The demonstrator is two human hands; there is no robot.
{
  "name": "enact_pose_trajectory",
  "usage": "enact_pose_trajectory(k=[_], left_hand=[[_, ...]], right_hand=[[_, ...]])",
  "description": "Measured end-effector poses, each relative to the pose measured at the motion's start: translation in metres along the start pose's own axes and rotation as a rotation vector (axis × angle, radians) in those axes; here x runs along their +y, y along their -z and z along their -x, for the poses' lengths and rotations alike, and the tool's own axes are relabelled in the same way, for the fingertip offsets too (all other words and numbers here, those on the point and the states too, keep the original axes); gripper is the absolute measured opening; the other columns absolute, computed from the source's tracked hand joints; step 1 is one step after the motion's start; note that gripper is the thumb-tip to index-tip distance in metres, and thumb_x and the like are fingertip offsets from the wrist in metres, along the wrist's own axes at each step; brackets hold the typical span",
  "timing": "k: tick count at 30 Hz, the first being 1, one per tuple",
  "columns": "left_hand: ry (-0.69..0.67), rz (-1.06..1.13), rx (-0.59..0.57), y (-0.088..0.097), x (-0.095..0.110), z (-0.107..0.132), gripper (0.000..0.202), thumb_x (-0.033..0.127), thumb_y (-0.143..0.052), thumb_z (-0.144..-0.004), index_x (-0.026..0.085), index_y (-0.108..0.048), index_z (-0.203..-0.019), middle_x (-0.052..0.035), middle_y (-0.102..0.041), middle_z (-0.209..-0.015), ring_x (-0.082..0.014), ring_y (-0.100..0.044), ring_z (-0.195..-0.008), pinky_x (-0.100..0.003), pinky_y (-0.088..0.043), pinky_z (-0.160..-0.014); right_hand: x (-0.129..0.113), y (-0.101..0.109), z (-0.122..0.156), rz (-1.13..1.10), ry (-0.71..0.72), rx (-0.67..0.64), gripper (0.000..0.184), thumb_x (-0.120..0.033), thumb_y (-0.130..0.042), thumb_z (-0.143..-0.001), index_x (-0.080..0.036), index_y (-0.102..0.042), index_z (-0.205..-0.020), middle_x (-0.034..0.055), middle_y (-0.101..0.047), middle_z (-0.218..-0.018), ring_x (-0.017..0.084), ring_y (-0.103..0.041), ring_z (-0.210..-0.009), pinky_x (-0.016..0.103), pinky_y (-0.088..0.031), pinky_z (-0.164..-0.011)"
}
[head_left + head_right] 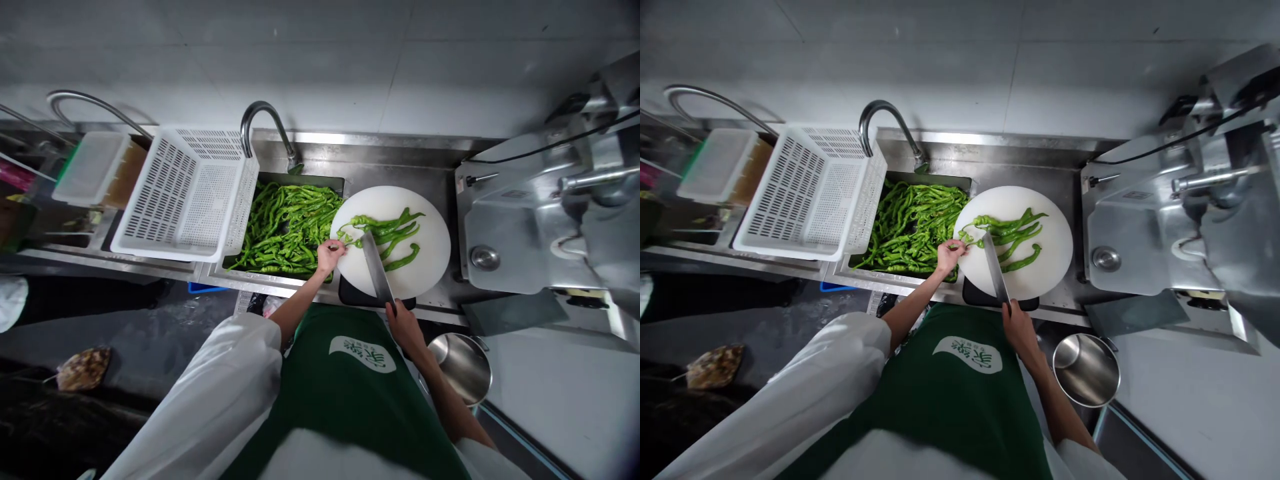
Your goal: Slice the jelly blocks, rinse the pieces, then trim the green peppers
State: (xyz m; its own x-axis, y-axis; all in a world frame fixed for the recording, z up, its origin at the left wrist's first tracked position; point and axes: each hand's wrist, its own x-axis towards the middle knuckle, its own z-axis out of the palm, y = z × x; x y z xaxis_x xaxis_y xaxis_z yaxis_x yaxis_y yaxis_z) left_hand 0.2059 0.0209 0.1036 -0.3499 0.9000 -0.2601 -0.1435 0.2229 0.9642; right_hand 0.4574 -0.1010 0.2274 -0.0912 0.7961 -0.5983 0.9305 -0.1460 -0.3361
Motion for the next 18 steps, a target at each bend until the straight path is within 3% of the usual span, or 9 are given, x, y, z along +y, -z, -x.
enact_pose_trajectory(k=[6, 15, 18], left_hand=[[0.012, -0.036, -0.053, -0.001, -0.004, 0.002, 0.012, 0.021, -0.08, -0.067, 0.015, -0.072, -0.073, -0.0001, -0.07, -0.064, -0.0123, -0.065, -0.06, -0.027, -0.055, -0.066], [-0.039, -0.115, -0.094, 0.007, -0.003, -0.007, 0.007, 0.014, -0.078, -0.063, 0.015, -0.072, -0.065, -0.0012, -0.071, -0.066, -0.0126, -0.06, -0.058, -0.028, -0.051, -0.062], [-0.048, -0.118, -0.089, 0.007, -0.002, -0.012, 0.008, 0.015, -0.079, -0.064, 0.015, -0.071, -0.066, -0.0014, -0.071, -0.068, -0.0126, -0.061, -0.06, -0.029, -0.052, -0.064]], right_hand=[[-0.009, 0.008, 0.005, 0.047, 0.01, -0.012, 0.024, -0.029, -0.036, -0.112, -0.018, -0.053, -0.1, 0.0093, -0.069, -0.091, 0.022, -0.067, -0.083, 0.029, -0.03, -0.068], [-0.042, 0.012, -0.021, 0.176, 0.002, 0.013, 0.025, -0.028, -0.035, -0.113, -0.015, -0.056, -0.106, 0.0124, -0.071, -0.096, 0.024, -0.07, -0.091, 0.031, -0.032, -0.07], [-0.04, 0.012, -0.02, 0.193, -0.01, -0.006, 0.026, -0.028, -0.035, -0.113, -0.014, -0.056, -0.108, 0.0125, -0.071, -0.095, 0.024, -0.07, -0.09, 0.031, -0.032, -0.069]])
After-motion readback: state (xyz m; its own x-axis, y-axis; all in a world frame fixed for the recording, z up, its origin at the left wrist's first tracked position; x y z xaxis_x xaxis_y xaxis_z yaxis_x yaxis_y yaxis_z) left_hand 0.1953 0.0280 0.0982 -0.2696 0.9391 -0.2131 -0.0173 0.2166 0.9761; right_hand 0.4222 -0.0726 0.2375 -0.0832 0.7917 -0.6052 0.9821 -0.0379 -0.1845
